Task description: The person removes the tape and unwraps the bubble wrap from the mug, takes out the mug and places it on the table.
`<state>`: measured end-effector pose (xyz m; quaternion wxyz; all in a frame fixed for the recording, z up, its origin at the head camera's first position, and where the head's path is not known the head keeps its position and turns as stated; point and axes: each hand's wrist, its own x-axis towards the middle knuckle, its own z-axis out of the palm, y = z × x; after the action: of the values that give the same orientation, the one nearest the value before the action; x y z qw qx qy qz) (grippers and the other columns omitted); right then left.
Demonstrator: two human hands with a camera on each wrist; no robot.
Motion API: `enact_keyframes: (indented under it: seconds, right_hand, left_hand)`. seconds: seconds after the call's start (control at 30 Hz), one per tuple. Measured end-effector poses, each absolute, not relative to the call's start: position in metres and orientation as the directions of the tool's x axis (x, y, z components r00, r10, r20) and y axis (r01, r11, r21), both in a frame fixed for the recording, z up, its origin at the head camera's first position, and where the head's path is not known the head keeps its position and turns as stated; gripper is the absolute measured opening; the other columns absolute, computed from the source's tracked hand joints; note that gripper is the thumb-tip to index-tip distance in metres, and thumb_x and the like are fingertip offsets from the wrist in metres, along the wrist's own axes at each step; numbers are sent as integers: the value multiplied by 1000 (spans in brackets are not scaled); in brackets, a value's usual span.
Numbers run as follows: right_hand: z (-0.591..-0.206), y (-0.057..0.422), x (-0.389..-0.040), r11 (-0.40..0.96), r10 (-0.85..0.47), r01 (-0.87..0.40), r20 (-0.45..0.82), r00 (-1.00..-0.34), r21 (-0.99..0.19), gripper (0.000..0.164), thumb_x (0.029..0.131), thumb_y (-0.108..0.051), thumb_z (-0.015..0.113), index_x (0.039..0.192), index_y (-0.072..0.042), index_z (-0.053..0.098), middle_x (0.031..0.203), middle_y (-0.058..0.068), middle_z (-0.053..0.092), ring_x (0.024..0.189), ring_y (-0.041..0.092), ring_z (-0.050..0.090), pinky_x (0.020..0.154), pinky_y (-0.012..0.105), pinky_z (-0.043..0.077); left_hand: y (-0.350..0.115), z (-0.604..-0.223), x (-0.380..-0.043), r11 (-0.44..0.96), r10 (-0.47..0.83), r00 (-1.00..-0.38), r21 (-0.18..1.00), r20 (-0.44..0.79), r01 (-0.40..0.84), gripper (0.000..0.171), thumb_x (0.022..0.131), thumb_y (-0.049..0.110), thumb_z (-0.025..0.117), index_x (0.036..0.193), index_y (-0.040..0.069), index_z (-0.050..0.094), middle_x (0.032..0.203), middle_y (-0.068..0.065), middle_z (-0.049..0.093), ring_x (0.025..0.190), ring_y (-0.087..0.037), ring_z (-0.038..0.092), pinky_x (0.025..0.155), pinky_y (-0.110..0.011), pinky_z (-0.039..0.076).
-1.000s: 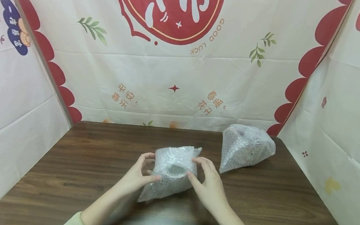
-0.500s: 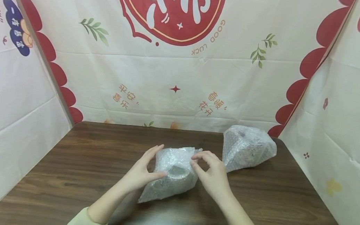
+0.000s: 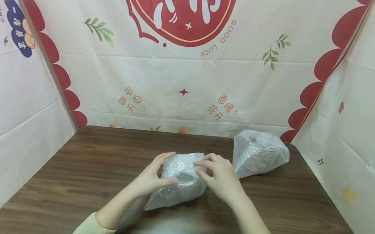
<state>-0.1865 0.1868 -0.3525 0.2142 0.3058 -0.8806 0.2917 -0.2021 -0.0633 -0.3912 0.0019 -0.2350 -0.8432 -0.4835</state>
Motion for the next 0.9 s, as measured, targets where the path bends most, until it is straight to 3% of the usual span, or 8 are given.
enact_keyframes:
  seconds: [0.3,0.57,0.9]
  right_hand:
    - [-346,183,-182,753,-479,-614,441,-759,-238,31,85,-17,73,115,-24,70,100,-7,54,88,16,55,83,50,43]
    - [-346,178,-182,741,-497,-639,472,-728,-205,24,81,-13,74,103,-23,70,88,-9,51,77,8,46,74,40,40]
    - [-348,174,-183,761,-454,-599,457,-765,-247,19,78,-11,75,92,-19,65,91,-9,54,84,11,50,74,38,41]
  left_hand:
    - [-64,-393,-204,398,416,-878,821,235,409,81,78,41,78,146,26,37,147,-1,30,129,-22,38,103,-48,34]
    - [-64,-394,-204,381,429,-871,827,239,414,79,79,40,78,145,26,37,147,0,30,129,-21,37,103,-48,34]
    - [-63,-395,-204,365,433,-869,834,242,414,78,79,39,77,145,26,37,147,0,29,130,-22,37,103,-49,33]
